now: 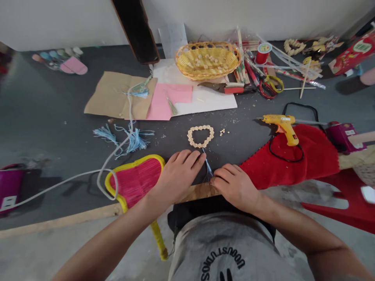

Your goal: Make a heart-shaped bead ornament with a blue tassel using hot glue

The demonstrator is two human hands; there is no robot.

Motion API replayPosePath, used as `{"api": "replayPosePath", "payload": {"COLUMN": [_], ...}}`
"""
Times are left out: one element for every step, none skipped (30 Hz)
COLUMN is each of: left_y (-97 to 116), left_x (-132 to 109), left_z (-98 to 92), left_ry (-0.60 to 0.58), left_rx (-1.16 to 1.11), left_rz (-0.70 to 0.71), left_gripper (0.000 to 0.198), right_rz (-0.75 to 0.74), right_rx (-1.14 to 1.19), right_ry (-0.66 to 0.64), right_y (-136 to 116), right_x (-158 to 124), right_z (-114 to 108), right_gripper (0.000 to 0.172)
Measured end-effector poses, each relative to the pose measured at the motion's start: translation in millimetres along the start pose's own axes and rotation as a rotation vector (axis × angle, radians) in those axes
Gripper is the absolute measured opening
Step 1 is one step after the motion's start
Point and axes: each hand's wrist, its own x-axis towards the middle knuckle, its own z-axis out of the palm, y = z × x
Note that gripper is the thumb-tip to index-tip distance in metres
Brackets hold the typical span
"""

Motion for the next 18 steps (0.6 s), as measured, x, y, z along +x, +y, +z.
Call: {"api": "replayPosePath", "payload": {"left_y": [0,-1,-1,-1,-1,-1,-1,-2,-2,-2,-2,-2,-3,-3,-3,-3,-4,-4], "left_x": [0,0,0,0,0,0,0,1,1,1,1,1,1,1,1,1,1,1], "left_z": [0.2,0.5,0.9,1.4,1.9,2.4,2.9,3.2,3.5,3.5,3.4,3.2,2.9,2.6,2.4,2.3,2.3,2.4], "left_ry": [0.003,0.007,0.009,0.013,0.017,0.025,0.032,0.039,0.046,0.048,0.048,0.047,0.045,0.043,0.041,0.042,0.044,0.046], "left_rx": [0.006,0.011,0.015,0.018,0.018,0.015,0.010,0.004,-0.002,-0.006,-0.010,-0.013,-0.015,-0.017,-0.016,-0.012,-0.006,0.001], "left_rz": [0.002,0.003,0.003,0.004,0.004,0.005,0.004,0.003,0.003,0.003,0.005,0.007,0.010,0.013,0.016,0.019,0.023,0.027], "left_gripper": [0.049,0.049,0.049,0.048,0.047,0.046,0.045,0.044,0.043,0.042,0.042,0.042,0.042,0.042,0.042,0.042,0.042,0.042], "right_rz": [0.001,0.008,0.022,0.041,0.059,0.070,0.072,0.072,0.072,0.075,0.081,0.083,0.079,0.068,0.055,0.046,0.042,0.041], "right_rx": [0.006,0.014,0.023,0.032,0.039,0.043,0.039,0.025,0.003,-0.023,-0.045,-0.060,-0.068,-0.068,-0.067,-0.067,-0.070,-0.073], "right_ry": [-0.010,-0.016,-0.015,-0.004,0.012,0.024,0.024,0.011,-0.012,-0.040,-0.067,-0.086,-0.095,-0.099,-0.098,-0.096,-0.094,-0.093], "right_y": [1,1,2,2,2,1,1,0,-1,-2,-3,-3,-4,-4,-5,-5,-5,-6], "right_x": [0,0,0,1,2,4,6,9,11,13,14,14,12,10,7,4,0,-3], "right_z": [-3,-6,-8,-11,-12,-12,-12,-11,-10,-8,-6,-5,-4,-4,-4,-5,-7,-8], "right_gripper": [0.013,0.016,0.020,0.022,0.023,0.021,0.020,0.023,0.028,0.032,0.036,0.036,0.036,0.035,0.034,0.033,0.033,0.033]}}
